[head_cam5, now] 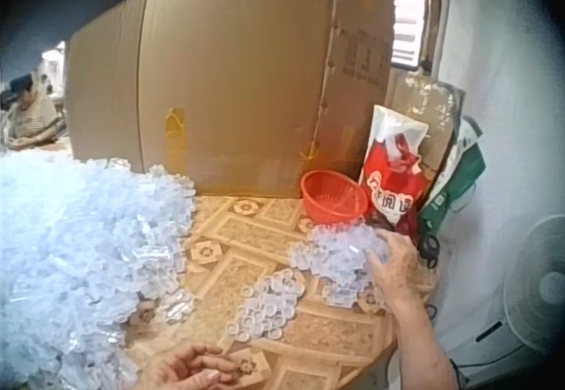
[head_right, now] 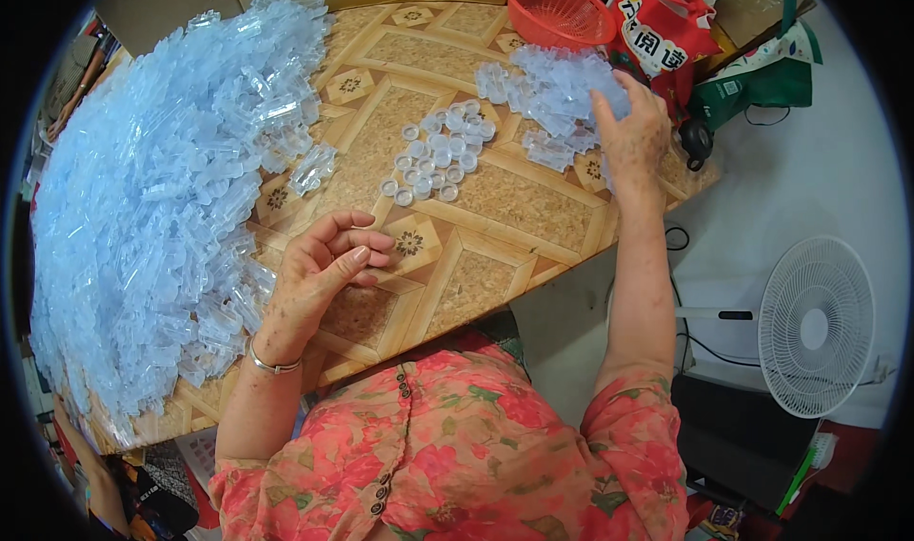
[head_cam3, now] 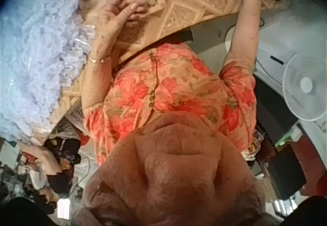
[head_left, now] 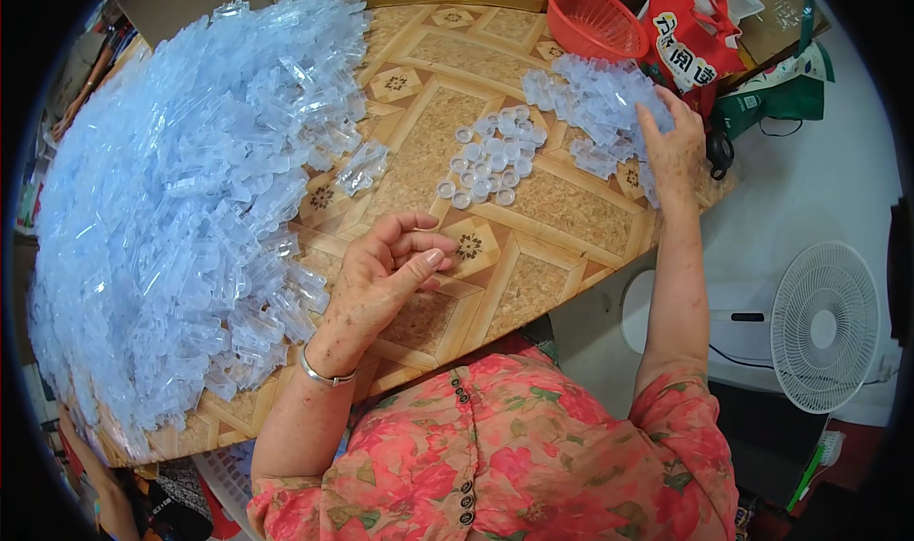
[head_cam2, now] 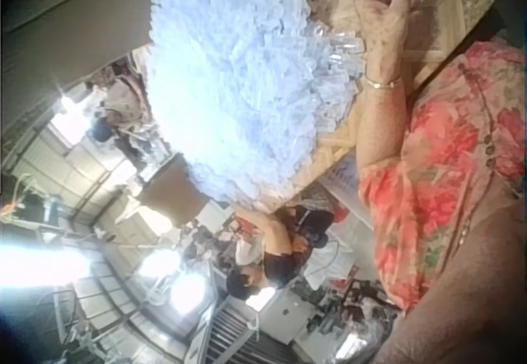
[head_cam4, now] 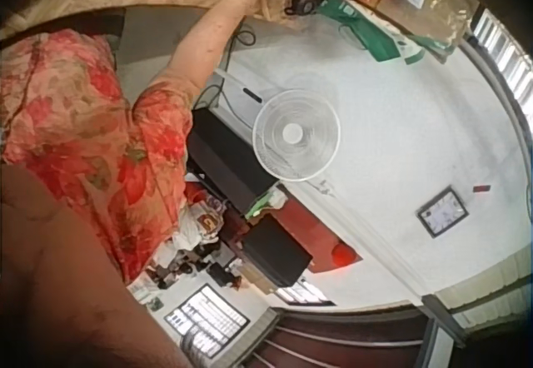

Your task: The person repeatedly picks up small translucent plastic components from a large pile on a wooden table and snaps them together by hand. They place the assembled units into a separate pile on the right side of the table. The process is continuous and repetitive throughout the clip.

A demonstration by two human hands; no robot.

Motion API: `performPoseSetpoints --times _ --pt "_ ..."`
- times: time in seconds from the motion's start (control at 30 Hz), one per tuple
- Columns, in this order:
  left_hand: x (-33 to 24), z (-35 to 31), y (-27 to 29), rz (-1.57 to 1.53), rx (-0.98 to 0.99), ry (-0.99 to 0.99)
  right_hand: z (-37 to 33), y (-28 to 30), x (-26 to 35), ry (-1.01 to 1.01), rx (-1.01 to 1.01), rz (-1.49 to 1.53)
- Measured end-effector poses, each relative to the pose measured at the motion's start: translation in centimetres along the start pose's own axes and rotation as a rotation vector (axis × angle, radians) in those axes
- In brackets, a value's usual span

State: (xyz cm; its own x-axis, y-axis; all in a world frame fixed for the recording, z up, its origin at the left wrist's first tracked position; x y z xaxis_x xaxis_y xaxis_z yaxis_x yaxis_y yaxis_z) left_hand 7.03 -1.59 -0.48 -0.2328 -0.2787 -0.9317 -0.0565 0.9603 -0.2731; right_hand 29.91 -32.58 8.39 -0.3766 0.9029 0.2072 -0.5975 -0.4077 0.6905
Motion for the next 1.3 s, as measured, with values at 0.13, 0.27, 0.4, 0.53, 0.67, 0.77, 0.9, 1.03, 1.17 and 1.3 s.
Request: performPoseSetpoints --times 0.13,0.27,0.4,0.53,0.67,0.77,0.9,1.03,1.17,1.3 --pt "0.0 0.2 0.2 0.004 -0.021 -0.001 1.4 -2.3 -2.5 0.010 0.076 -0.118" --pt "0.2 0.2 0.6 0.006 -0.036 -0.011 1.3 -2.3 -0.8 0.118 -0.044 -0.026" --pt "0.3 0.0 0.7 -0.037 -0.042 -0.008 0.1 -0.5 7.3 0.323 -0.101 0.189" --pt "0.3 0.2 0.7 -0.073 -0.047 -0.001 -2.8 -1.2 18.0 0.505 0.172 0.513" --pt "0.4 0.4 1.0 -0.102 -0.038 -0.019 -5.8 -4.7 26.3 0.644 0.426 0.640" --pt "0.2 0.3 1.1 -0.103 -0.025 -0.019 -6.9 -8.1 29.2 0.687 0.498 0.673" --pt "0.5 0.2 1.0 -0.113 -0.016 0.010 -7.1 -9.3 29.7 0.668 0.604 0.521" --pt "0.5 0.1 0.7 -0.138 -0.012 -0.001 -6.6 -9.0 27.4 0.428 0.781 0.501" --pt "0.8 0.2 0.7 -0.124 -0.061 -0.070 -6.8 -7.7 24.8 0.044 0.828 0.820" --pt "0.3 0.4 0.8 -0.121 -0.013 -0.138 -8.2 -4.4 24.5 -0.014 0.784 0.871"
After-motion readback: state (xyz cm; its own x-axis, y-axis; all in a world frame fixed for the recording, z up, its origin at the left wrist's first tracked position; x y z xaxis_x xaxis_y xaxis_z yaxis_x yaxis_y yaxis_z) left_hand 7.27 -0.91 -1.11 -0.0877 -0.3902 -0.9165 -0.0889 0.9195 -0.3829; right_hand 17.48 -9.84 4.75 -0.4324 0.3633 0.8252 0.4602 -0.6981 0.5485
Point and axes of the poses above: each hand's wrist, its own z-axis towards the middle knuckle, its own y-axis out of the back of the hand, x = y × z, the point moved 7 cm from there along z, towards the middle knuckle, and after that the axes turned 2 degrees about -x, right-handed, at the moved point
